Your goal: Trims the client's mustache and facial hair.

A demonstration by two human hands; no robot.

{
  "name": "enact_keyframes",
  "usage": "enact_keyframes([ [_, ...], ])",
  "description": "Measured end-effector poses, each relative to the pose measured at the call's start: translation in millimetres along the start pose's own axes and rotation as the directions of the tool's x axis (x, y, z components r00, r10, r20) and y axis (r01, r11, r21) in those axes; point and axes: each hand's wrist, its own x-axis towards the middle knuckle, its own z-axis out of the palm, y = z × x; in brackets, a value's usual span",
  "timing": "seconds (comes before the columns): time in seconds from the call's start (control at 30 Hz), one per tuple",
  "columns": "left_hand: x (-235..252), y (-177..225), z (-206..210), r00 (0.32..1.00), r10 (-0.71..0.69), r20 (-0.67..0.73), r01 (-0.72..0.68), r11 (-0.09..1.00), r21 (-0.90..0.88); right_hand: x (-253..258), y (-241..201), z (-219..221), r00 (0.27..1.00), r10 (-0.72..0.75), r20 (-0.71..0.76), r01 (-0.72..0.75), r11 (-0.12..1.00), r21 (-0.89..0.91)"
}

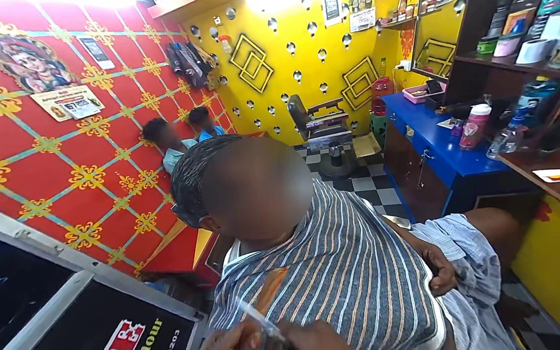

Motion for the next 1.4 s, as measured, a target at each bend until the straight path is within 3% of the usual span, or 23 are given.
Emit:
enact_keyframes([
  [0.03, 9, 2, 3, 0.999, 0.029, -0.012, -0.029, 0.999, -0.012, 0, 1, -6, 0.991, 0.129, 0.037, -0.13, 0.991, 0.037],
  [0.07, 20, 4, 5, 0.998, 0.059, -0.028, -0.059, 0.998, 0.006, -3, 4, -10, 0.987, 0.162, 0.012, -0.162, 0.986, 0.046],
  [0.2, 73, 13, 18, 0.947, 0.277, -0.163, -0.229, 0.937, 0.264, -18, 13, -19, 0.994, 0.081, -0.072, -0.078, 0.996, 0.05],
  [0.3, 105, 10, 37, 0.895, 0.382, -0.232, -0.278, 0.883, 0.379, -30, 25, -18, 0.989, 0.143, -0.047, -0.14, 0.988, 0.068],
  [0.5, 119, -1, 60, 0.935, 0.313, -0.165, -0.199, 0.851, 0.486, -56, 39, -19, 0.975, 0.219, -0.045, -0.21, 0.965, 0.155],
  [0.7, 105, 1, 67, 0.993, 0.104, -0.056, -0.077, 0.933, 0.351, -69, 42, -32, 0.95, 0.308, -0.051, -0.292, 0.934, 0.204],
  [0.83, 95, -2, 67, 0.977, -0.093, 0.193, 0.049, 0.974, 0.221, -70, 43, -37, 0.94, 0.34, -0.041, -0.321, 0.917, 0.237],
  [0.9, 92, -6, 67, 0.981, 0.037, 0.19, -0.067, 0.986, 0.154, -69, 43, -38, 0.927, 0.372, -0.044, -0.346, 0.895, 0.281],
  [0.97, 94, -3, 63, 0.957, 0.289, -0.033, -0.275, 0.937, 0.216, -66, 41, -42, 0.913, 0.405, -0.052, -0.368, 0.87, 0.329],
  [1.03, 101, 2, 55, 0.911, 0.373, -0.175, -0.3, 0.892, 0.337, -63, 42, -48, 0.907, 0.42, -0.016, -0.38, 0.836, 0.395],
  [1.13, 103, -6, 51, 0.945, 0.295, -0.143, -0.209, 0.877, 0.432, -54, 45, -58, 0.913, 0.399, 0.085, -0.384, 0.767, 0.514],
  [1.27, 94, -16, 57, 0.98, 0.194, -0.051, -0.163, 0.917, 0.365, -33, 44, -72, 0.916, 0.343, 0.206, -0.398, 0.73, 0.556],
  [1.4, 91, -14, 56, 0.983, 0.152, 0.101, -0.179, 0.919, 0.352, -5, 43, -78, 0.911, 0.384, 0.149, -0.387, 0.675, 0.628],
])
